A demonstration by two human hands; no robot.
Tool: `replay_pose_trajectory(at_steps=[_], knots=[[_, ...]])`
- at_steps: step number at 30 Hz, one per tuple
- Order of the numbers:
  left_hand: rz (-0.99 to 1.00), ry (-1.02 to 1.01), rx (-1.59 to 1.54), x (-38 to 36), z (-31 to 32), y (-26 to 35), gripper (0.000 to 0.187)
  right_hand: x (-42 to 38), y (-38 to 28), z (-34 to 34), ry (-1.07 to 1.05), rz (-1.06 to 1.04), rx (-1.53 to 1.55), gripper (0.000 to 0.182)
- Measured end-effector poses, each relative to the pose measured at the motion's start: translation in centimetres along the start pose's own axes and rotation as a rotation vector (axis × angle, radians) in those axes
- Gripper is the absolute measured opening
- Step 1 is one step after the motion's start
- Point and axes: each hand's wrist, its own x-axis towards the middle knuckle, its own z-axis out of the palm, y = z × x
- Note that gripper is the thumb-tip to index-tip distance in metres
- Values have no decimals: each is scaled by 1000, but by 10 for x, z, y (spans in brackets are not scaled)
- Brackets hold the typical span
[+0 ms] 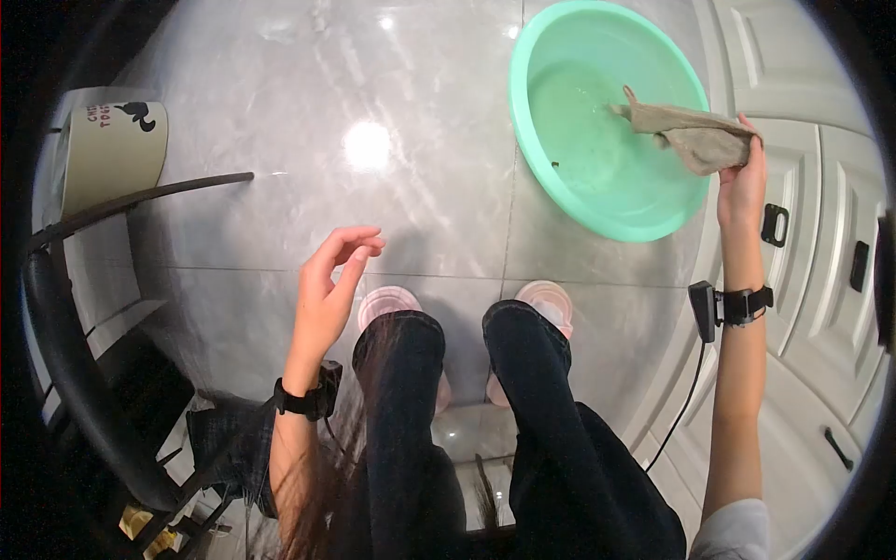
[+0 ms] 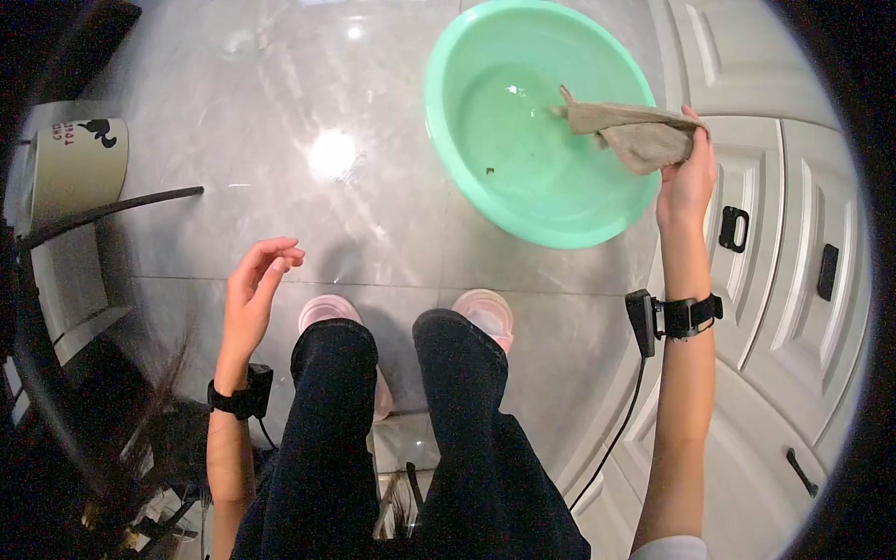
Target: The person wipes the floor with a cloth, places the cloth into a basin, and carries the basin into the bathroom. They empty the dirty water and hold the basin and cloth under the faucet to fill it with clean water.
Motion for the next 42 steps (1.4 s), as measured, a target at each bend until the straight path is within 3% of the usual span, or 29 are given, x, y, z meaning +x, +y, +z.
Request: replay_pose_trajectory(at_steps=[5,7,11,14,20,25,29,34,40,42], knots=[[-69,-193,-29,25,36,17,30,4,8,-17,99,-143,67,38],[-54,-258,72,44,51,23,35,4,9,-23,133,-134,80,37],[-68,-275,-32,82,80,29,44,20,31,-53,287,-66,34,34],[-39,-294,-79,87,105,20,47,24,46,-77,226,-104,-292,34],[-100,-287,-322,87,148,13,46,19,90,-92,147,190,-196,38],[-131,-281,-467,110,192,17,46,20,108,-100,114,185,-174,38],[-294,-198,-515,104,207,31,39,-4,118,-92,98,277,-108,30],[-363,-141,-463,70,193,33,29,-40,89,-93,172,292,-157,19],[-438,15,-341,-11,157,102,25,-74,-5,-96,82,304,-75,15],[-458,51,-432,-46,146,131,27,-87,-46,-107,11,314,-90,14]])
